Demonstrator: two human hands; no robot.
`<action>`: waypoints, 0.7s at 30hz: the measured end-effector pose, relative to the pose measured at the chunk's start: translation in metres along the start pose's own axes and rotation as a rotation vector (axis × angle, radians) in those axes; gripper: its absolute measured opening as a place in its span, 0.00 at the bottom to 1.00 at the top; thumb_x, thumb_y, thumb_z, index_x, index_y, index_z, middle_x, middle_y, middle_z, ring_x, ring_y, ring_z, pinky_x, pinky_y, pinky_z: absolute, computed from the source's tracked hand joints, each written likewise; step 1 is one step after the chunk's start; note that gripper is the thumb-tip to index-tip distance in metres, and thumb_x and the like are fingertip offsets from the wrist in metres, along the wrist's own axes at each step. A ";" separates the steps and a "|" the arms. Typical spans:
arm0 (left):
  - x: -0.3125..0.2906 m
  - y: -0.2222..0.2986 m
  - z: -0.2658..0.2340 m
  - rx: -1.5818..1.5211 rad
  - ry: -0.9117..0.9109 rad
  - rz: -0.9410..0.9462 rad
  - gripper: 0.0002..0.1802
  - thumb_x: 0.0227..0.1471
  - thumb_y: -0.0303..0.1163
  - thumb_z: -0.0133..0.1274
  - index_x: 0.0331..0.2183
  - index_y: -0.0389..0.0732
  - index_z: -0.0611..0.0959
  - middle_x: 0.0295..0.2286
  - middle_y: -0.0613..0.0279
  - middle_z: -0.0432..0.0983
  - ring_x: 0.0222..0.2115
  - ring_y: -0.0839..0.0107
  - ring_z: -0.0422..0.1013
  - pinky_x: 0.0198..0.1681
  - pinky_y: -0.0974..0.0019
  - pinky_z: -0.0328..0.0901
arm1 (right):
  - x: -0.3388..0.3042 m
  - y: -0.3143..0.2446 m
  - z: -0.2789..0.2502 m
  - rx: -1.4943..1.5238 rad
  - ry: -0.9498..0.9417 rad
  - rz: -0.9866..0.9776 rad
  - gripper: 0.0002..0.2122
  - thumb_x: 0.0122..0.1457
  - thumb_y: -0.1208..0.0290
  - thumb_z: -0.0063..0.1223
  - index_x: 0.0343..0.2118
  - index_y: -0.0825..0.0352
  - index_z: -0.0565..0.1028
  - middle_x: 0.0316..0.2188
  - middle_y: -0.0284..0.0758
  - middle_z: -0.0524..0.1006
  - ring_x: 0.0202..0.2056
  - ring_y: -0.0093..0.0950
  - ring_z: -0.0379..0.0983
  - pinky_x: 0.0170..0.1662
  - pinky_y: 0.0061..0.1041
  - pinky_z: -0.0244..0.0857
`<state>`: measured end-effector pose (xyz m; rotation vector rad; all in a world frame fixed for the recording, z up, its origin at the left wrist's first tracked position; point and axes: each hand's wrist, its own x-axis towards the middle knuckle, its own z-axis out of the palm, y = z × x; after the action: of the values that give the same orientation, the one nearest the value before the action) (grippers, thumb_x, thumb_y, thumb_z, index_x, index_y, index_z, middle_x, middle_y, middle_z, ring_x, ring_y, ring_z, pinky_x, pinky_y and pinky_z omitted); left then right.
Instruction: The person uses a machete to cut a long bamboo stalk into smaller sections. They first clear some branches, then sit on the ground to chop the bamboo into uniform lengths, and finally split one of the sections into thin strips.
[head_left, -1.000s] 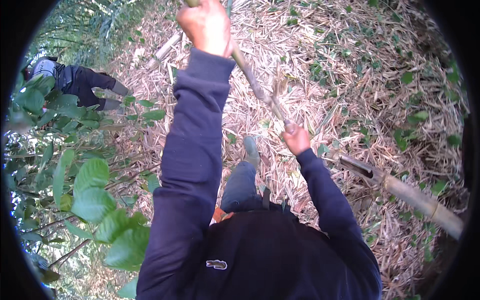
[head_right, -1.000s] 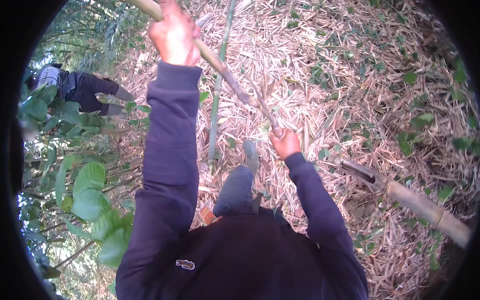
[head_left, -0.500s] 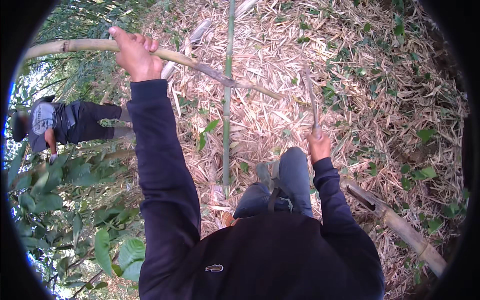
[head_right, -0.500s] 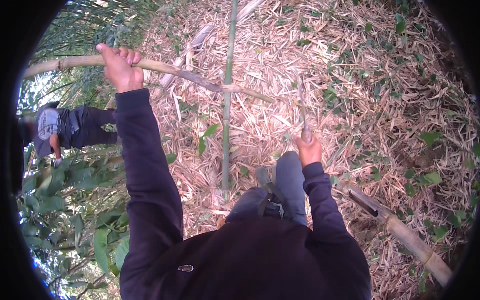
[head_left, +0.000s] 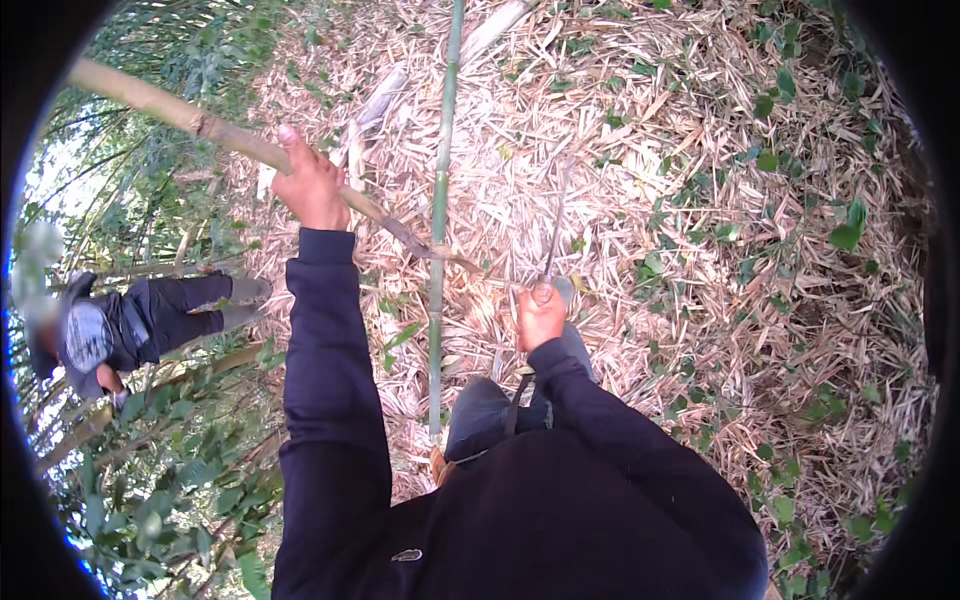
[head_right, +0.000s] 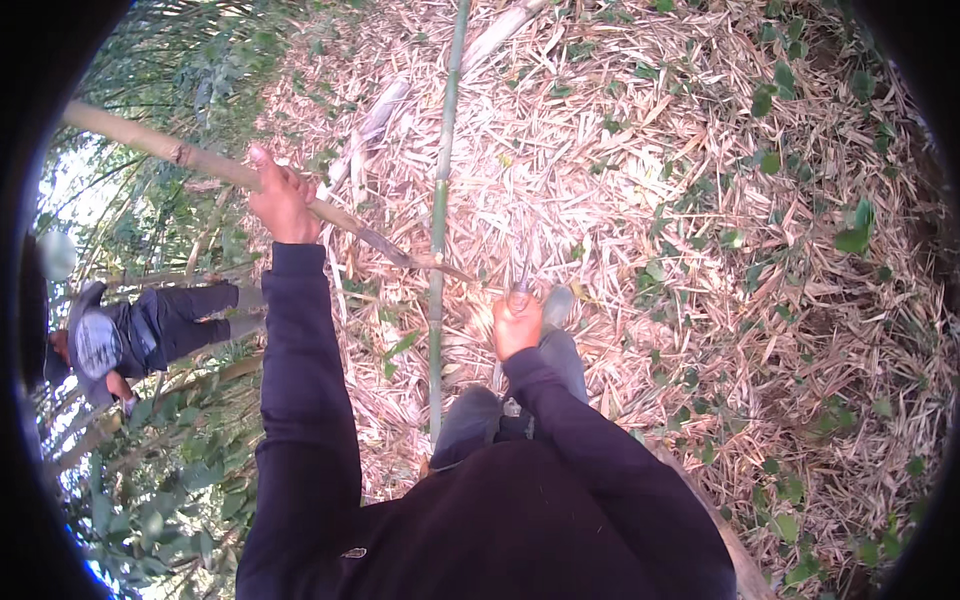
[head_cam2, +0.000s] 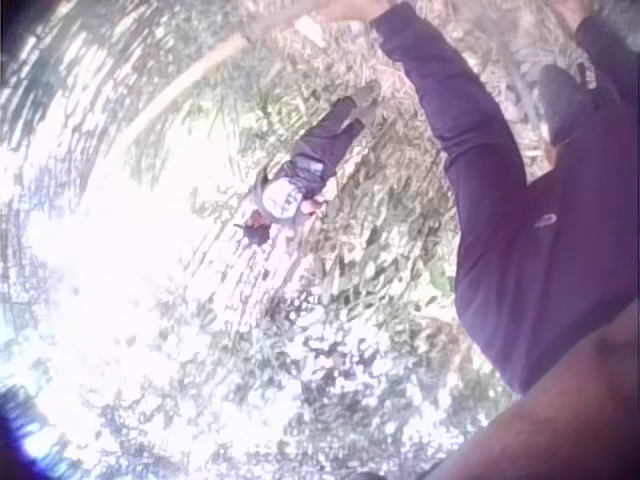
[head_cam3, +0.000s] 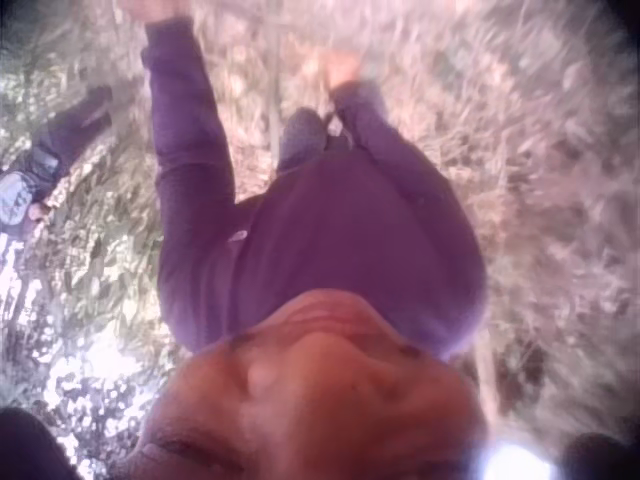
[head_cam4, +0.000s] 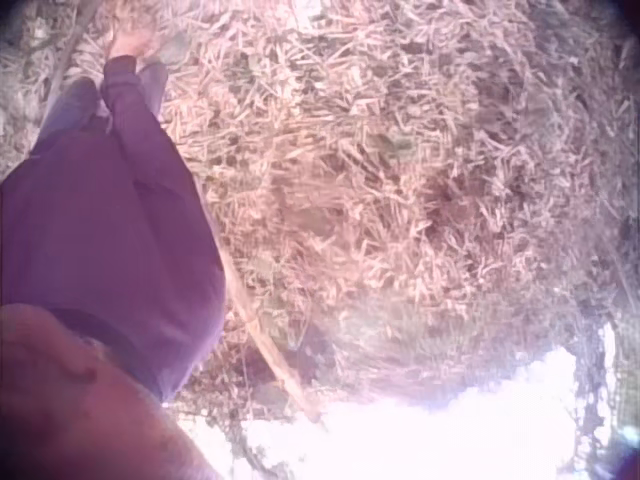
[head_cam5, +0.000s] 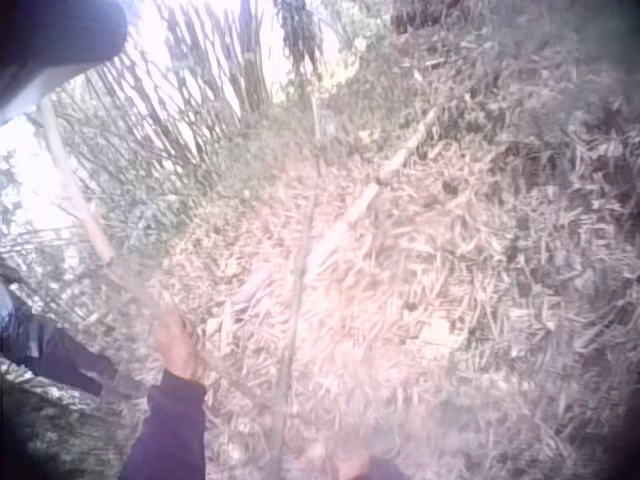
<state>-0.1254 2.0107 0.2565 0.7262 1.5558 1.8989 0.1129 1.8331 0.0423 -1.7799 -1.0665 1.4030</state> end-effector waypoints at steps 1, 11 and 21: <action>0.013 0.006 0.016 -0.034 0.017 -0.023 0.24 0.56 0.50 0.47 0.17 0.45 0.64 0.10 0.74 0.53 0.08 0.81 0.49 0.10 0.74 0.49 | 0.016 -0.010 0.008 0.009 -0.029 0.015 0.13 0.49 0.64 0.53 0.35 0.67 0.72 0.26 0.50 0.75 0.32 0.48 0.73 0.36 0.41 0.66; 0.215 0.005 0.010 0.007 0.262 0.080 0.27 0.53 0.51 0.52 0.15 0.46 0.62 0.11 0.73 0.51 0.10 0.80 0.52 0.13 0.73 0.49 | 0.220 -0.104 0.027 -0.272 -0.179 -0.166 0.10 0.48 0.68 0.59 0.26 0.70 0.72 0.16 0.35 0.71 0.20 0.26 0.67 0.27 0.28 0.62; 0.396 -0.044 -0.029 -0.418 0.375 0.039 0.20 0.58 0.49 0.43 0.23 0.44 0.67 0.17 0.66 0.60 0.19 0.75 0.58 0.25 0.71 0.56 | 0.389 -0.295 0.011 -0.062 -0.132 0.228 0.08 0.51 0.71 0.56 0.25 0.64 0.67 0.11 0.29 0.63 0.08 0.20 0.59 0.10 0.22 0.52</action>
<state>-0.4146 2.2849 0.2292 0.2275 1.2809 2.3871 0.0813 2.3159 0.1107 -1.9240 -1.0081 1.6601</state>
